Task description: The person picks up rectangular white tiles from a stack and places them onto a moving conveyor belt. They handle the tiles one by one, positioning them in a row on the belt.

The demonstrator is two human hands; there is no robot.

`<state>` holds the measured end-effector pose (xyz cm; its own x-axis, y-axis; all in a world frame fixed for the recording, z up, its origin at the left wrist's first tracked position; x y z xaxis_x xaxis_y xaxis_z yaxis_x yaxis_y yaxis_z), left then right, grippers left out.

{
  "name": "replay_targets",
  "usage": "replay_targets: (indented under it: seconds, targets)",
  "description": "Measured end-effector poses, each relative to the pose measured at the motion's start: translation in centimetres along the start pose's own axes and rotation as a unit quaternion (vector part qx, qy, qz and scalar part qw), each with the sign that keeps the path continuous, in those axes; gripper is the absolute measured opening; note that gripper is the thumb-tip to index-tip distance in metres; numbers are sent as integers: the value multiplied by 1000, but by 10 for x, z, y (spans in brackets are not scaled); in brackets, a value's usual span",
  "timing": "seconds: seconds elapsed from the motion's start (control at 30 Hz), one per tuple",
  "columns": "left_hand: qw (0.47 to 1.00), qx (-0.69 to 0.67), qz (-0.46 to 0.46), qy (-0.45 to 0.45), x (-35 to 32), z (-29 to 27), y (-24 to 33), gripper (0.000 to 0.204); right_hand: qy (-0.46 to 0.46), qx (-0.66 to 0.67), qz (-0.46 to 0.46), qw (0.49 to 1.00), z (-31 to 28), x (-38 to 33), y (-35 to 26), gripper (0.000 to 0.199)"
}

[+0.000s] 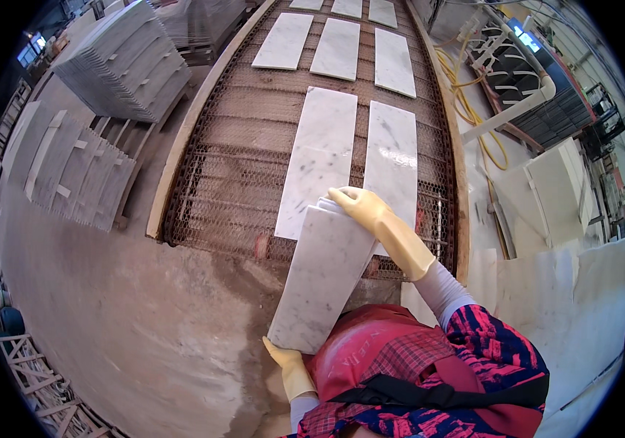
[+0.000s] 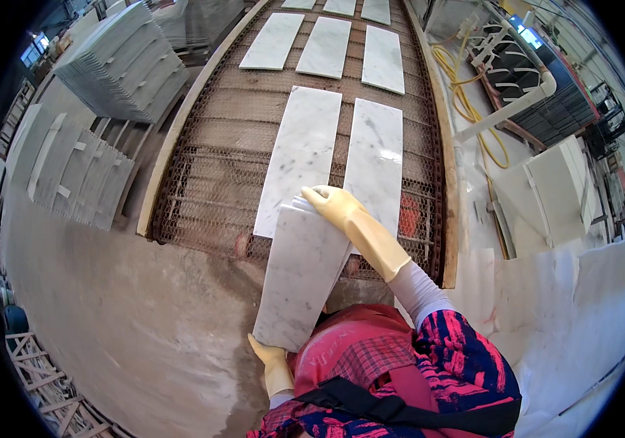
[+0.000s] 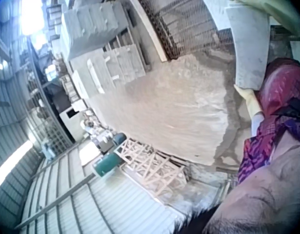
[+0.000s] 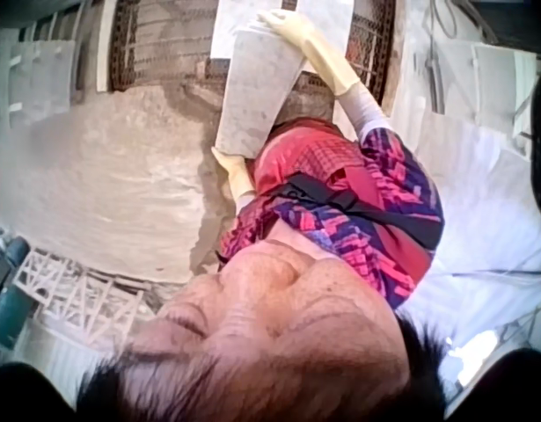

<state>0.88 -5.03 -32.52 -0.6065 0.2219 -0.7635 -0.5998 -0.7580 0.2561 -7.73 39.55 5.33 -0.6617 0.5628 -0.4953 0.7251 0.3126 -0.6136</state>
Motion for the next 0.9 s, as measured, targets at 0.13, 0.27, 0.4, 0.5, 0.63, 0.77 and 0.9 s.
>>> replay_targets:
  seconds: [0.13,0.27,0.4,0.5,0.63,0.77,0.9]
  targets:
    - [999,34,24,10,-13,15,7,73,21,-20,-19,999,6,7,5,65]
    - [999,34,17,8,-18,16,6,74,21,0,-47,999,8,13,6,64]
    - [999,46,26,15,-12,2,8,74,26,-21,-68,997,8,12,3,63]
    - [998,50,24,4,-13,3,9,74,22,-40,-55,997,7,8,0,63]
    - [998,59,13,5,-28,17,8,76,16,-53,-40,998,3,-2,-7,63]
    - [997,75,14,4,-32,20,9,79,24,-71,-40,996,2,-4,-8,63]
    - [995,98,25,28,-38,20,13,78,28,-70,-54,996,4,4,-5,63]
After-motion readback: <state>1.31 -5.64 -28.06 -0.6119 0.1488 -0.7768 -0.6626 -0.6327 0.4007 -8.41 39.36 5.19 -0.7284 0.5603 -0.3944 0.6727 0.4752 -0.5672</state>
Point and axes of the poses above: each hand's wrist, its own x-axis towards the middle knuckle, its own z-axis out of the palm, y = z × x, the point moved 10 cm from there along x, towards the middle knuckle, and after that the axes turned 5 degrees about -x, right-handed, at the moved point
